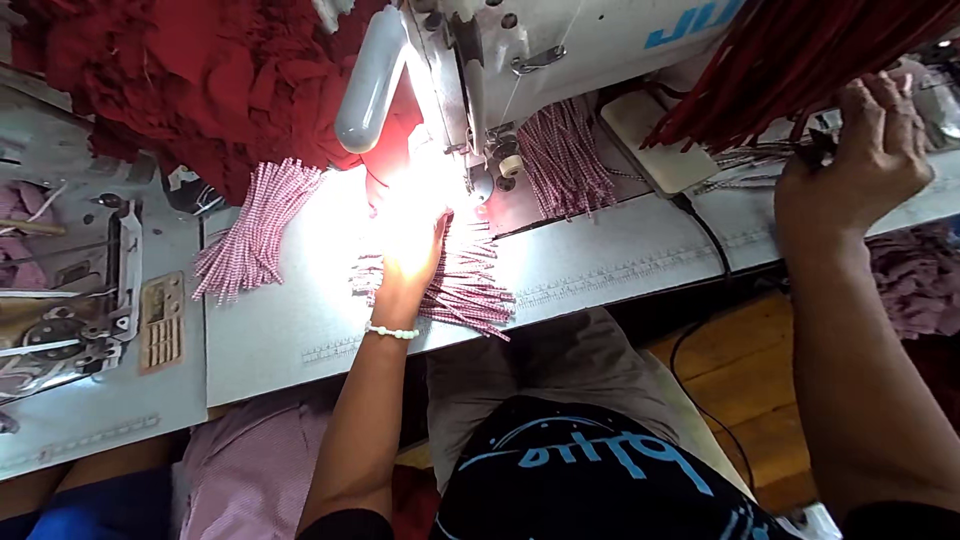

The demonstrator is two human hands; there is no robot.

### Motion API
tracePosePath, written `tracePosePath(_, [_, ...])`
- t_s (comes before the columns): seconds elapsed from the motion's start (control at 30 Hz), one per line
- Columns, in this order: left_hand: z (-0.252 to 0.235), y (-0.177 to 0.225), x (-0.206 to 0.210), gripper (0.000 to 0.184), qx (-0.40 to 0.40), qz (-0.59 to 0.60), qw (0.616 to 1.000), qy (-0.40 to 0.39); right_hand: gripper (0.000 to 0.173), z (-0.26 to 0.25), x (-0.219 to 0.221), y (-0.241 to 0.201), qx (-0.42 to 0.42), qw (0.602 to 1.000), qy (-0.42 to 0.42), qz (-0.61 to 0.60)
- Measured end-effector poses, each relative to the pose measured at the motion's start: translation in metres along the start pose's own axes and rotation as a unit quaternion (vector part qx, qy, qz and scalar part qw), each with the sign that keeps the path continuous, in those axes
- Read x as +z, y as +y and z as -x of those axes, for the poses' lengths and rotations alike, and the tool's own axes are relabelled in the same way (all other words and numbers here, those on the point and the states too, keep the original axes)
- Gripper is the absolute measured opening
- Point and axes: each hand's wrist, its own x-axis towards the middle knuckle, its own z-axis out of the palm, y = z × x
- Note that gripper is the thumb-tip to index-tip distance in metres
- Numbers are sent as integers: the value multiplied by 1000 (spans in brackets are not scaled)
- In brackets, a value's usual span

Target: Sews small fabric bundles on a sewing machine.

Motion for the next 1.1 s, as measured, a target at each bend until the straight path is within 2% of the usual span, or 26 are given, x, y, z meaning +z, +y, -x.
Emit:
tracePosePath(0.1, [-4,0,6,32,25,26,999,-2,47,0,-1,-1,8,1000,-6,-4])
tracePosePath(0.2, [-12,5,7,28,46,3,999,6,48,0,-2,-1,7,1000,-7,-7])
tracePosePath(0.3, [-40,2,16,22,72,-38,993,79,47,0,-1,0,-5,1000,2,-10])
tracePosePath(0.37, [-51,-1,22,21,81,-45,991,101,47,0,-1,1,-9,1000,3,-10])
tracePosePath(0.5, [-22,3,8,21,90,-14,996,26,48,1,-1,0,-2,1000,0,-6])
tracePosePath(0.67, [-12,4,6,15,120,98,987,-43,46,1,0,3,-4,1000,3,-6])
tracePosePath(0.9, [-9,-2,18,23,141,36,989,35,47,0,-2,1,0,1000,-6,-12])
tracePosePath(1.1, [-12,9,19,26,99,-15,995,24,47,0,-2,1,-6,1000,-6,-7])
